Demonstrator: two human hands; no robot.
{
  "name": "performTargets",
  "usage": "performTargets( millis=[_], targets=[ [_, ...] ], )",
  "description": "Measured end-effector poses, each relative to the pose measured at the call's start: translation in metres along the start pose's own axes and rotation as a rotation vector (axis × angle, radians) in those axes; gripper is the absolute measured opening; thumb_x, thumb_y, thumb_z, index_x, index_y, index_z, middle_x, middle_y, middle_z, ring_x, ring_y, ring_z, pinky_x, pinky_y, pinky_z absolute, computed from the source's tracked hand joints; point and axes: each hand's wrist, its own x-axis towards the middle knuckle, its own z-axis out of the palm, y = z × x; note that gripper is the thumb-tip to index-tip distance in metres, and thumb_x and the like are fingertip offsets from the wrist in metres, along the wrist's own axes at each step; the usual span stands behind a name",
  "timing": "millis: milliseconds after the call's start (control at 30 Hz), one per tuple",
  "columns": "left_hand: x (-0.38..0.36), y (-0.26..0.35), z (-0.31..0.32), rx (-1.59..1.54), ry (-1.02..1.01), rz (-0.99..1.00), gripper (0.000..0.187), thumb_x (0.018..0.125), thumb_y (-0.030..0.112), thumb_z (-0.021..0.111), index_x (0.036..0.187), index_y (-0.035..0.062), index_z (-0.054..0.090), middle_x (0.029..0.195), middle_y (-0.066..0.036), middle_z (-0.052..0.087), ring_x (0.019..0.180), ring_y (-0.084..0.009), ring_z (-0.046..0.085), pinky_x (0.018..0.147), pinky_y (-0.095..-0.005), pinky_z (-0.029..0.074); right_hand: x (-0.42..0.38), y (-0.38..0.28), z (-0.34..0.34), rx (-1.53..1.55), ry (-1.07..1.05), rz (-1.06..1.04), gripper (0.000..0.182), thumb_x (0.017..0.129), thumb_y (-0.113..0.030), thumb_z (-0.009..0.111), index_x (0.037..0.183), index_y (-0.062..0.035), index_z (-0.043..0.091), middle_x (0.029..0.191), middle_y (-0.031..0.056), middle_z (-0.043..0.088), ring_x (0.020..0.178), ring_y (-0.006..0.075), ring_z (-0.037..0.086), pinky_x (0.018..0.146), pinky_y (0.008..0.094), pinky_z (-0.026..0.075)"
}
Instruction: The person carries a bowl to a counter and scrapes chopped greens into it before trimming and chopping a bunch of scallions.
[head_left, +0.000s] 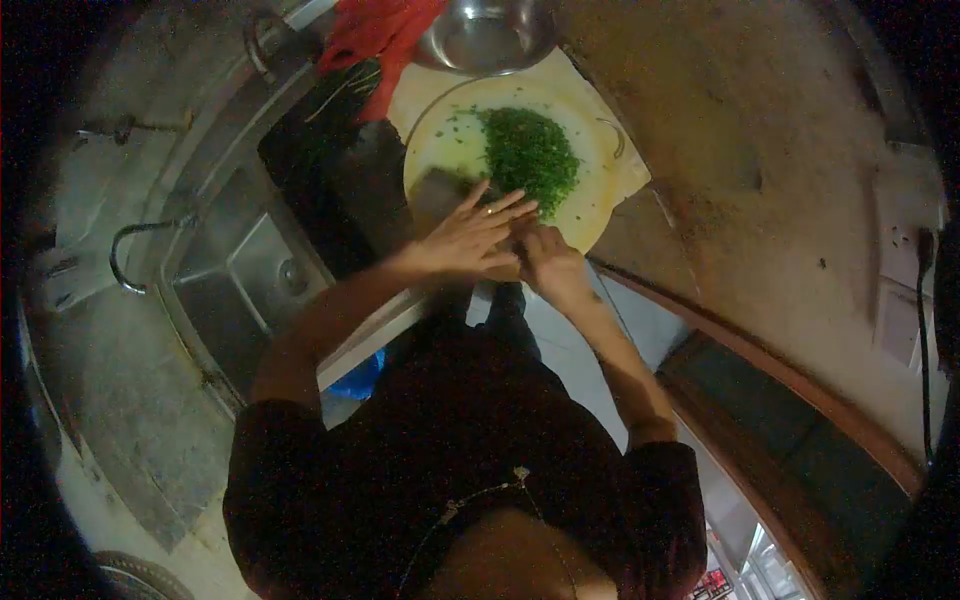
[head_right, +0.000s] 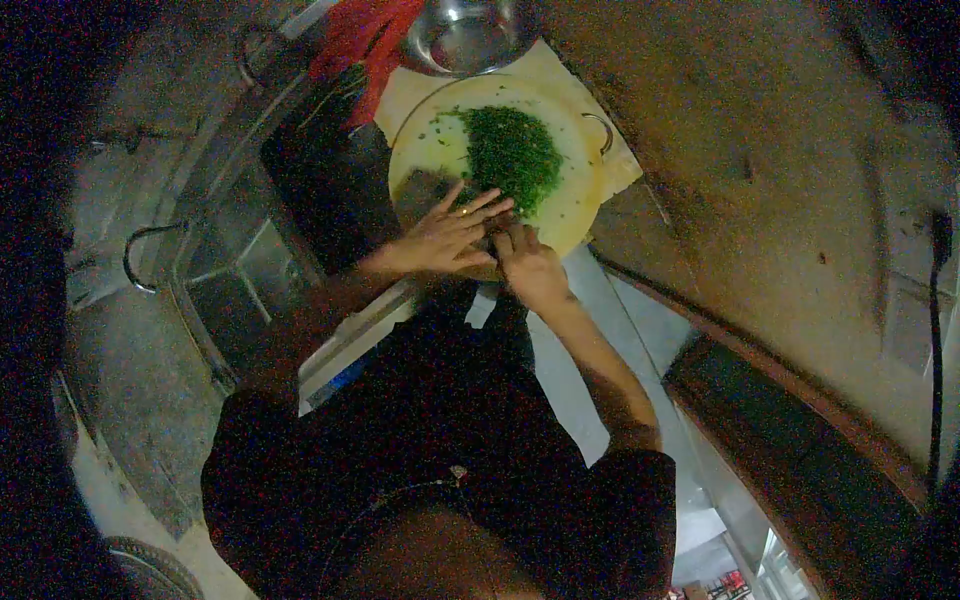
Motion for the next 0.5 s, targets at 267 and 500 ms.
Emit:
performTargets(
  millis=[267, 500],
  targets=[
    [0.012, -0.019, -0.018, 0.051, -0.191, -0.170, 0.057, 0.086, 0.044, 0.033, 0.130, 0.0092, 0.025, 0.138, -0.005, 0.015, 0.128, -0.0212, 0.011, 0.102, -0.0477, 0.004, -0.042, 0.019, -0.068, 0.013, -0.035, 0.002, 0.042, 0.060, -0.011, 0.065, 0.098, -0.0069, 0.049, 0.099, 0.0112, 0.050, 0.085, 0.0283, 0.053, 0.061, 0.0349, 0.047],
    [0.011, -0.071, -0.017, -0.971, 0.386, -0.481, 0.056, 0.088, 0.042, 0.019, 0.124, 0.0029, 0.036, 0.126, -0.011, 0.039, 0.117, -0.0249, 0.034, 0.100, -0.0403, 0.018, -0.075, 0.046, -0.066, 0.752, 0.077, 0.382, 0.024, 0.071, -0.012, 0.059, 0.094, -0.0055, 0.052, 0.069, 0.0064, 0.052, 0.054, 0.0168, 0.052, 0.049, 0.0285, 0.044]
  ],
)
